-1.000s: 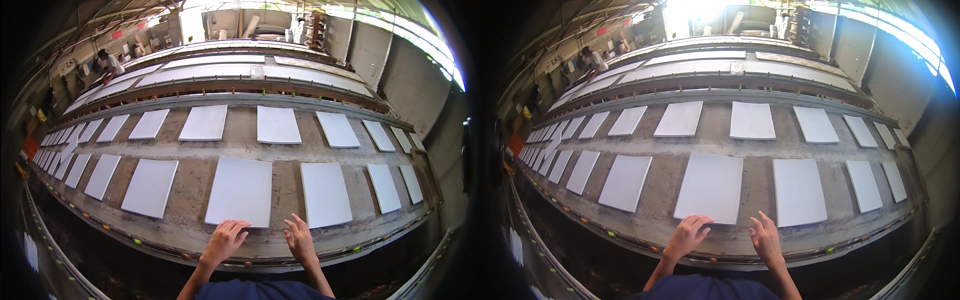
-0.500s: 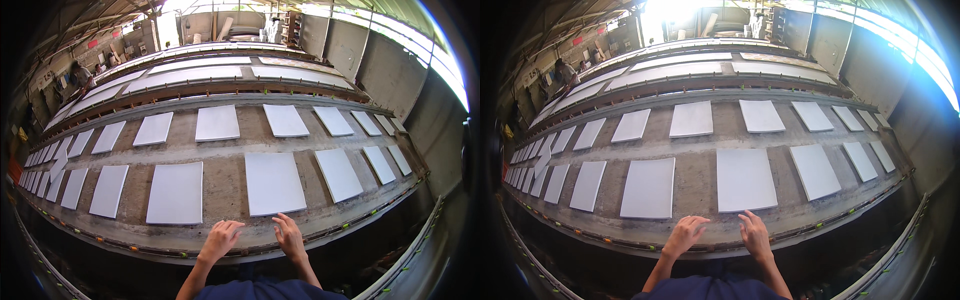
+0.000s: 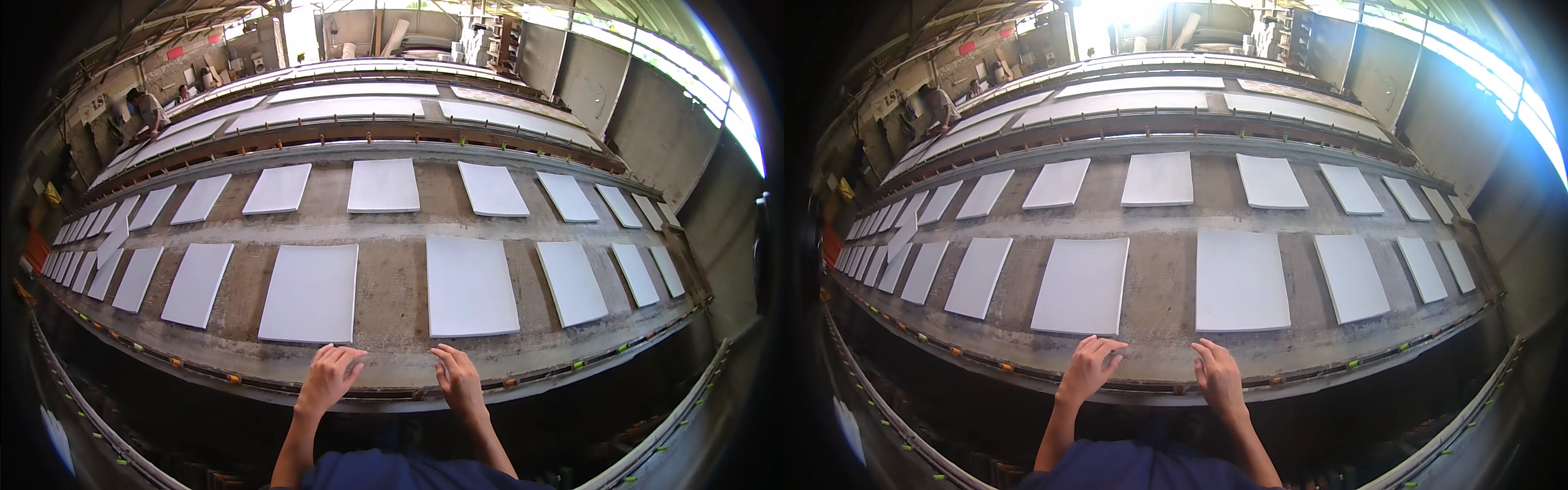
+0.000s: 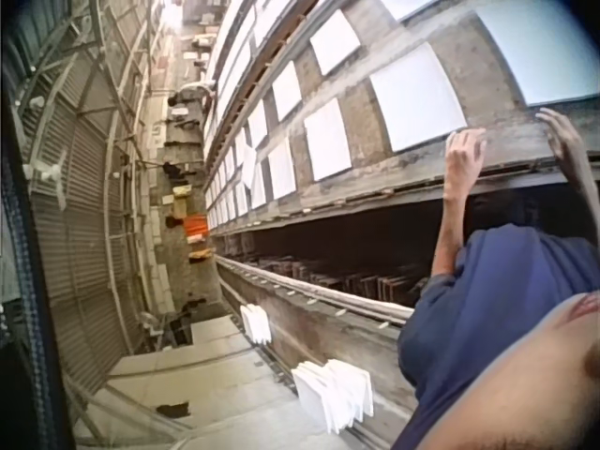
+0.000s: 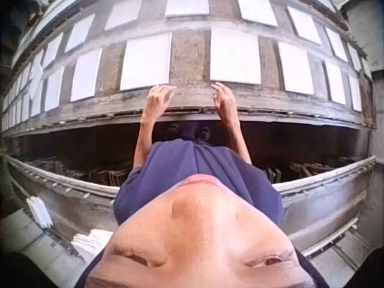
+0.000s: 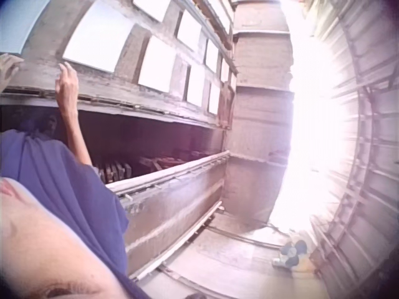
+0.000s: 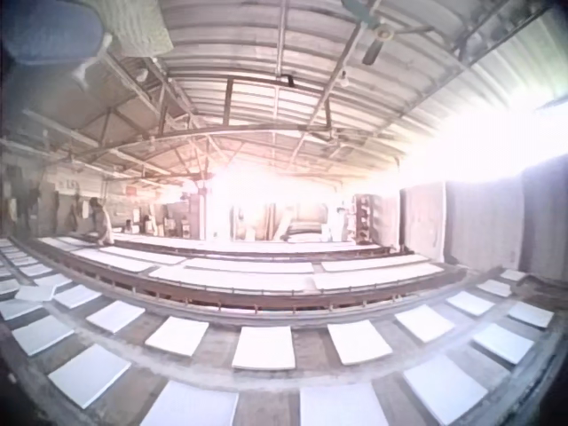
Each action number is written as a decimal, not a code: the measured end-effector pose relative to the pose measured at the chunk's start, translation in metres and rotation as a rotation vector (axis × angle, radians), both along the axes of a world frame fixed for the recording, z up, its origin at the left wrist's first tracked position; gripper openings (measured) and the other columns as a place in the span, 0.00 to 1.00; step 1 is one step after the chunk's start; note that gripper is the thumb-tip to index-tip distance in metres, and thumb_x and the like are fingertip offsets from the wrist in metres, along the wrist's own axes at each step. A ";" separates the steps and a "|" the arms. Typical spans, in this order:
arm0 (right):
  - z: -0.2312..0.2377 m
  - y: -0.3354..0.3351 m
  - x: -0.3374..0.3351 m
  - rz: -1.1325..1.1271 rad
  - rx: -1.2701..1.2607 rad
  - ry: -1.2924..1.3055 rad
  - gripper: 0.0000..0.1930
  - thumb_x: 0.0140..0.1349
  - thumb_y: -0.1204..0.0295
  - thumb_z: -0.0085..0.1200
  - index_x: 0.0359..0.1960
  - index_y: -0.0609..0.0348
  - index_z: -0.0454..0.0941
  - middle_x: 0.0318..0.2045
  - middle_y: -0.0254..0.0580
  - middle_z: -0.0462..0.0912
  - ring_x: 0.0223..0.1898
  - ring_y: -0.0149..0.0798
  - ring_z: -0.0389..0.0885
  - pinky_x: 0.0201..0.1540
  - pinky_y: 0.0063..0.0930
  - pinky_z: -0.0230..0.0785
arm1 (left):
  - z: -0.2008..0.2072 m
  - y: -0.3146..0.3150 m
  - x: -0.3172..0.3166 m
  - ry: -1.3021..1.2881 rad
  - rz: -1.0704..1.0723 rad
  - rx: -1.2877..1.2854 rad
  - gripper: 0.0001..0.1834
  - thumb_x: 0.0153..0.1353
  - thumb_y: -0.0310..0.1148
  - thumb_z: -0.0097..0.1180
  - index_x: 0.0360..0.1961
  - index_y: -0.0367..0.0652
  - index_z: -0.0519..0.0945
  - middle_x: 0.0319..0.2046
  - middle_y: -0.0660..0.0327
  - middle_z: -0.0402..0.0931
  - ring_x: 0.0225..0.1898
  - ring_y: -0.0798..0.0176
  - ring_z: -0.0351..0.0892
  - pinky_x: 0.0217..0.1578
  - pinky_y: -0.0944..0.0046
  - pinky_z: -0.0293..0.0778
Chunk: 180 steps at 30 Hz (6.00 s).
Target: The person repeatedly picks up white rectangular panels from a stack and places them into a wooden frame on a conveyor belt. They smooth the panels down with their hands and then remove the frame to continue the process with the next panel.
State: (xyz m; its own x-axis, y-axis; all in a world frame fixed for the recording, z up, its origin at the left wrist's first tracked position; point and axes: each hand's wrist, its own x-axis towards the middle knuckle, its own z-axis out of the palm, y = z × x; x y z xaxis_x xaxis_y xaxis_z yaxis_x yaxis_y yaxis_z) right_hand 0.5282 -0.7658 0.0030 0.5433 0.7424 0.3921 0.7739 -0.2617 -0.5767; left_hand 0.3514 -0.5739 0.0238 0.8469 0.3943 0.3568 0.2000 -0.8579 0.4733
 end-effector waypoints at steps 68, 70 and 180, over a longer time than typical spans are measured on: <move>0.007 0.563 -0.597 -0.035 0.087 0.233 0.15 0.52 0.85 0.51 0.40 0.56 0.79 0.31 0.41 0.81 0.33 0.44 0.79 0.39 0.34 0.70 | 0.004 0.544 -0.596 -0.021 -0.001 -0.118 0.12 0.55 0.26 0.57 0.41 0.45 0.78 0.35 0.59 0.79 0.39 0.55 0.77 0.50 0.54 0.70; 0.000 0.564 -0.596 -0.065 0.076 0.280 0.16 0.51 0.86 0.50 0.41 0.56 0.78 0.31 0.39 0.81 0.33 0.42 0.78 0.39 0.33 0.70 | 0.003 0.551 -0.608 -0.019 0.023 -0.081 0.12 0.55 0.26 0.57 0.42 0.46 0.78 0.35 0.59 0.78 0.39 0.55 0.77 0.49 0.54 0.70; 0.029 0.306 -0.350 -0.343 0.735 1.118 0.26 0.57 0.79 0.50 0.60 0.66 0.65 0.44 0.44 0.79 0.45 0.32 0.77 0.49 0.24 0.68 | -0.008 0.317 -0.300 -0.243 -0.116 -1.165 0.39 0.61 0.23 0.44 0.71 0.48 0.43 0.51 0.63 0.70 0.27 0.81 0.64 0.26 0.78 0.61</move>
